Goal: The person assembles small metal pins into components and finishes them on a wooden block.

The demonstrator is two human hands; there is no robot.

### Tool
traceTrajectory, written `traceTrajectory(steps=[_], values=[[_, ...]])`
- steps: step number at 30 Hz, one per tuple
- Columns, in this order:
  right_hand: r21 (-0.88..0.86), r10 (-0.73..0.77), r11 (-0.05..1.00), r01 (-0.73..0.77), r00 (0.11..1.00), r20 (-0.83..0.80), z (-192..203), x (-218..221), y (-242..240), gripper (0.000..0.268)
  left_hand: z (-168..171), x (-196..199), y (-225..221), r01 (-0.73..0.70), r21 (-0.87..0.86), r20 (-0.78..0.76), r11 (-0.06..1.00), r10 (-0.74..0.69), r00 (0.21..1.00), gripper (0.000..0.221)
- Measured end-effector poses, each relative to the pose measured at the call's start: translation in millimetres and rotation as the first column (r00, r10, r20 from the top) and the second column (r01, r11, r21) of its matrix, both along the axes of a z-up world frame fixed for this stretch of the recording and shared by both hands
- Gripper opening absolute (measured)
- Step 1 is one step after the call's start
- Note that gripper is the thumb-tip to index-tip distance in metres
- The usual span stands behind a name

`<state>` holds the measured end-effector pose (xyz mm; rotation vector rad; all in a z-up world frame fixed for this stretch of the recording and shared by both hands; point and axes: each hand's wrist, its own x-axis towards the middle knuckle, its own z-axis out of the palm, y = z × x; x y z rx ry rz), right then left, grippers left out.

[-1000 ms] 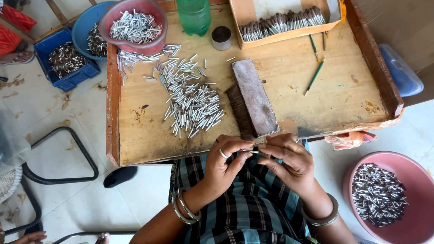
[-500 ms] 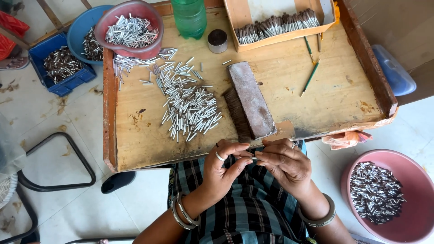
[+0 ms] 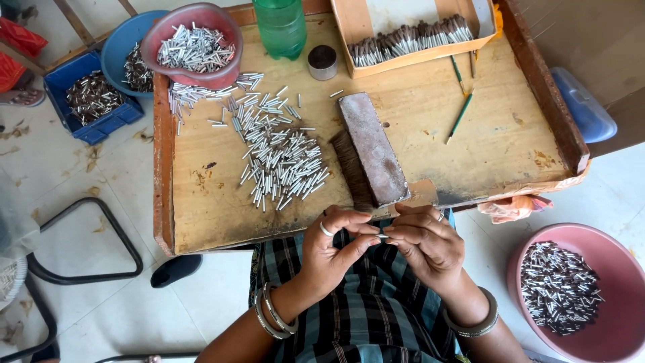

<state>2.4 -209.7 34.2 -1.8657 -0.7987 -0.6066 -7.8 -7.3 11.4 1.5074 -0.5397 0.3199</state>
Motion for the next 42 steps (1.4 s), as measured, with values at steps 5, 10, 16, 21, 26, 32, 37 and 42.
traceTrajectory(steps=[5, 10, 16, 21, 26, 32, 37, 42], values=[[-0.097, 0.039, 0.994, -0.042, 0.999, -0.034, 12, 2, -1, 0.012, -1, 5, 9, 0.075, 0.043, -0.060, 0.996, -0.073, 0.996, 0.034], [-0.132, 0.029, 0.989, -0.069, 0.957, -0.287, -2, 17, 7, 0.017, -39, 35, 25, -0.165, 0.290, 0.123, 0.943, 0.134, 0.983, 0.036], [-0.550, -0.233, 0.806, 0.219, 0.971, 0.045, -17, 30, 23, 0.020, -29, 35, 50, -0.544, 0.615, 0.357, 0.571, 0.414, 0.837, 0.052], [-0.780, -0.214, 0.540, 0.316, 0.948, 0.236, -8, 49, 36, 0.006, -44, 31, 38, -0.409, 0.581, 0.254, 0.704, 0.321, 0.913, 0.056], [-0.867, -0.066, 0.400, 0.295, 0.954, 0.294, -6, 68, 40, 0.030, -33, 36, 18, -0.257, 0.618, 0.142, 0.743, 0.216, 0.966, 0.069], [-0.744, 0.027, 0.649, 0.161, 0.972, 0.234, -28, 72, 20, 0.050, -38, 60, 6, -0.136, 0.660, 0.036, 0.739, 0.150, 0.988, 0.091], [-0.622, -0.018, 0.766, 0.164, 0.972, 0.234, -33, 68, 18, 0.037, -39, 64, 5, -0.041, 0.688, -0.083, 0.724, 0.136, 0.987, 0.097], [-0.310, -0.005, 0.951, -0.010, 0.999, -0.048, -20, 60, 6, 0.017, -35, 61, 6, -0.057, 0.627, -0.074, 0.777, 0.133, 0.988, 0.093]])
